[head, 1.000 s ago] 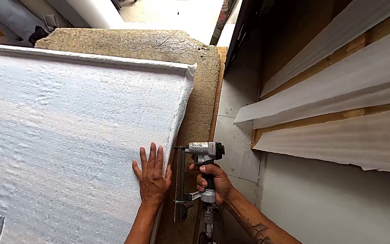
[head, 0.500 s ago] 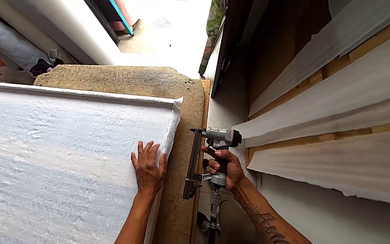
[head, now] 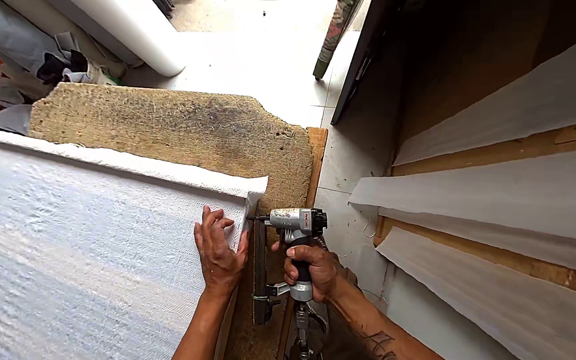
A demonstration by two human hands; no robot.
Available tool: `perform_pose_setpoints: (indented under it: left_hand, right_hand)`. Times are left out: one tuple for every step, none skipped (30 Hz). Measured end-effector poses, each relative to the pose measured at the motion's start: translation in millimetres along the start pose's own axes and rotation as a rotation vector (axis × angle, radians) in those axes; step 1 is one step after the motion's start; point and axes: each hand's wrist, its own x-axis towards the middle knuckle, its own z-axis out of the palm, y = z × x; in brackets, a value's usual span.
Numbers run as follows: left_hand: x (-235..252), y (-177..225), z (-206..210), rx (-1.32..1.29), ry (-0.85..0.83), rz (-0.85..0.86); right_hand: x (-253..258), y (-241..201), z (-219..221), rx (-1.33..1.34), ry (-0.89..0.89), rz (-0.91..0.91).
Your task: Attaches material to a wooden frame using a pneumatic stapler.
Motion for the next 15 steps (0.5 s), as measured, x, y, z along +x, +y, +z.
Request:
perform_pose_setpoints:
  left_hand:
    - [1.7, 0.6, -1.9, -0.039, 0.002, 0.014]
    - [6.7, 2.3, -4.3, -0.077, 0.008, 0.043]
    - [15.4, 5.8, -8.2, -0.091, 0.006, 0.092]
    - [29.4, 10.9, -12.9, -0.082, -0.008, 0.157]
    - [48.2, 17.5, -17.9, -0.039, -0.056, 0.220]
    - [69.9, 24.8, -22.1, 0.035, -0.134, 0.266]
    - [92.8, 32.6, -24.5, 0.136, -0.245, 0.284]
    - [115.1, 41.0, -24.5, 0.245, -0.375, 0.263]
    - [136.6, 50.7, -22.5, 0.324, -0.523, 0.198]
    - [158.3, 60.1, -19.3, 0.370, -0.679, 0.105]
    - [178.9, 64.6, -14.5, 0.370, -0.825, 0.004]
    - [195.4, 62.8, -9.4, 0.334, -0.936, -0.093]
    - [206.4, 56.7, -5.5, 0.287, -1.009, -0.174]
    - [212.5, 47.7, -3.0, 0.249, -1.049, -0.223]
    - [215.0, 37.9, -2.0, 0.225, -1.068, -0.247]
  right_hand:
    - [0.2, -2.9, -1.4, -0.012, 0.010, -0.006]
    - [1.2, -9.4, -4.0, -0.030, -0.004, -0.008]
    - [1.6, -17.7, -7.2, -0.047, -0.021, -0.011]
    - [1.6, -27.7, -11.5, -0.067, -0.044, -0.016]
    - [1.2, -40.2, -16.8, -0.091, -0.070, -0.020]
    - [0.4, -55.4, -22.3, -0.124, -0.098, -0.015]
    - [0.1, -72.3, -26.6, -0.180, -0.116, -0.004]
    - [0.4, -89.9, -29.1, -0.246, -0.120, 0.011]
    - [1.6, -107.0, -30.6, -0.305, -0.122, 0.029]
    - [4.1, -122.5, -31.4, -0.353, -0.137, 0.050]
    - [8.1, -136.1, -30.8, -0.386, -0.158, 0.076]
    - [13.5, -147.8, -28.6, -0.402, -0.190, 0.107]
    - [19.9, -157.6, -25.2, -0.415, -0.226, 0.139]
    - [27.6, -165.7, -22.1, -0.417, -0.263, 0.169]
    - [36.9, -173.5, -18.6, -0.414, -0.298, 0.202]
